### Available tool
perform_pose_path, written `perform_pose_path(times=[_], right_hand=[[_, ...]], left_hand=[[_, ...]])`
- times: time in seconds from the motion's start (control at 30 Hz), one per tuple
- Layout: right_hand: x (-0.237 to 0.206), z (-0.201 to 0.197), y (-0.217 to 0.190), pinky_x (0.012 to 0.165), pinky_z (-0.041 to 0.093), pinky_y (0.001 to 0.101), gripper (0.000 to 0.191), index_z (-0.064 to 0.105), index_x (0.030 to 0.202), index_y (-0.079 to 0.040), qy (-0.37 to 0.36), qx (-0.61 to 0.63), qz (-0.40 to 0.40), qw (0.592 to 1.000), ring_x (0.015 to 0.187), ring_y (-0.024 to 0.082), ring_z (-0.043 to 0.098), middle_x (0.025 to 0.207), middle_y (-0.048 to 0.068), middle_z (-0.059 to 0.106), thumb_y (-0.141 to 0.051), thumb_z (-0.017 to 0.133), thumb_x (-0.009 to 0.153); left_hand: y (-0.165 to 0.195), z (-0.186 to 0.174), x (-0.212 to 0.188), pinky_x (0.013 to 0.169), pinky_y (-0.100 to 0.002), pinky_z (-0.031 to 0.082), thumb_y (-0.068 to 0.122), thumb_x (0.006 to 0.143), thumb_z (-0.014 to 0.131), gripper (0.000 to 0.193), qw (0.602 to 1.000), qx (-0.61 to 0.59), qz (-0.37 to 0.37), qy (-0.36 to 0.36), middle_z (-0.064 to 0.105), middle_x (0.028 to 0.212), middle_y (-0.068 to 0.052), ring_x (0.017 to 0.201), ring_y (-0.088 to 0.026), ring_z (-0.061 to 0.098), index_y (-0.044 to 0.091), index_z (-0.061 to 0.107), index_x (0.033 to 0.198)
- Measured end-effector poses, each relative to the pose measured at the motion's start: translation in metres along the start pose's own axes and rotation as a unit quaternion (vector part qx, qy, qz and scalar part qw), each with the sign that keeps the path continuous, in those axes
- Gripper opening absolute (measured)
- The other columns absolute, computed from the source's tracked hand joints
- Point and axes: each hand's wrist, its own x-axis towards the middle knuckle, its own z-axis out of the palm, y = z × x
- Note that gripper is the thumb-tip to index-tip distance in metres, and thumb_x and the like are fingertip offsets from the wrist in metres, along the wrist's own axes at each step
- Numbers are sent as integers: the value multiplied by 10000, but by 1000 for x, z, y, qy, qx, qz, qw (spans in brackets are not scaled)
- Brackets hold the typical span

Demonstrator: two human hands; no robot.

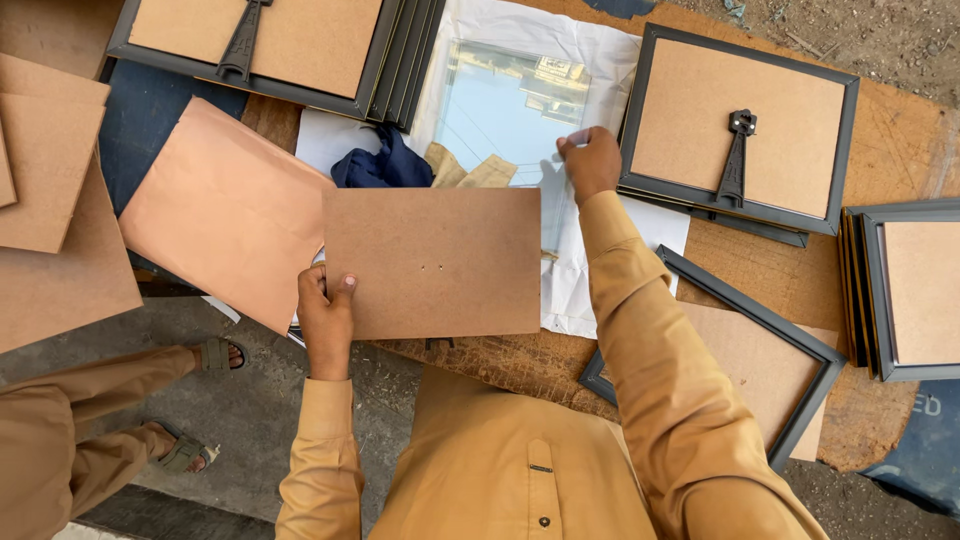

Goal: The person assembles picture frames by placing a certificate into a frame, wiping the glass with a cloth, and securing the backing board. The person handles multiple frames and certificates on a workbench.

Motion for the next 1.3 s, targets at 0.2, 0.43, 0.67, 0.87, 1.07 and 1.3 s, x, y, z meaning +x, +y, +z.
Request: perform_pose_path(times=[0.2, 0.43, 0.67, 0.87, 1.07, 1.3], right_hand=[[-18, -68, -62, 565, 547, 288, 55, 565, 991, -100, -47, 290, 4, 956, 710, 145, 702, 852, 36, 733, -132, 600, 1020], [-128, -212, -97, 779, 594, 266, 132, 501, 1098, -32, 34, 135, -455, 879, 933, 148, 713, 1011, 81, 704, 66, 511, 1187], [-220, -208, -54, 730, 575, 327, 211, 603, 959, -28, -100, 0, -474, 875, 852, 222, 724, 979, 96, 736, 140, 691, 866], [-228, -192, -37, 803, 589, 351, 197, 616, 988, -44, -240, 32, -474, 846, 985, 261, 728, 1059, 88, 747, 68, 669, 834], [-151, -185, -87, 1001, 538, 433, 384, 588, 1390, -72, -385, 20, -460, 800, 1137, 307, 676, 1292, 127, 689, -289, 520, 1081], [-56, -4, -122, 757, 563, 490, 701, 537, 1452, -298, -289, -320, -497, 753, 920, 383, 686, 1294, 144, 621, 63, 537, 851]], left_hand=[[6, 7, 3, 911, -292, 504, 112, 1005, 689, 296, 996, -85, -3, 13, 658, 1091, -104, 984, -149, 610, -23, 526, 1212], [102, -4, -40, 1041, -483, 460, 236, 927, 790, 663, 971, 219, -4, 93, 447, 1420, -268, 1303, -370, 472, -21, 463, 1443], [236, -32, -106, 1241, -470, 405, 504, 883, 725, 856, 918, 80, 381, -71, 467, 1573, -149, 1482, -310, 450, 73, 398, 1547], [292, -12, -121, 791, -366, 602, 157, 834, 831, 261, 898, 42, 347, -266, 773, 1024, -74, 942, -252, 767, 58, 684, 1026], [297, -6, -126, 705, -398, 580, 312, 798, 770, 348, 881, 24, 416, -224, 737, 914, -128, 828, -304, 736, 11, 676, 944], [291, -4, -143, 854, -434, 567, 390, 1042, 705, 385, 846, 60, 508, -146, 700, 1003, -128, 913, -323, 694, 9, 661, 1073]])
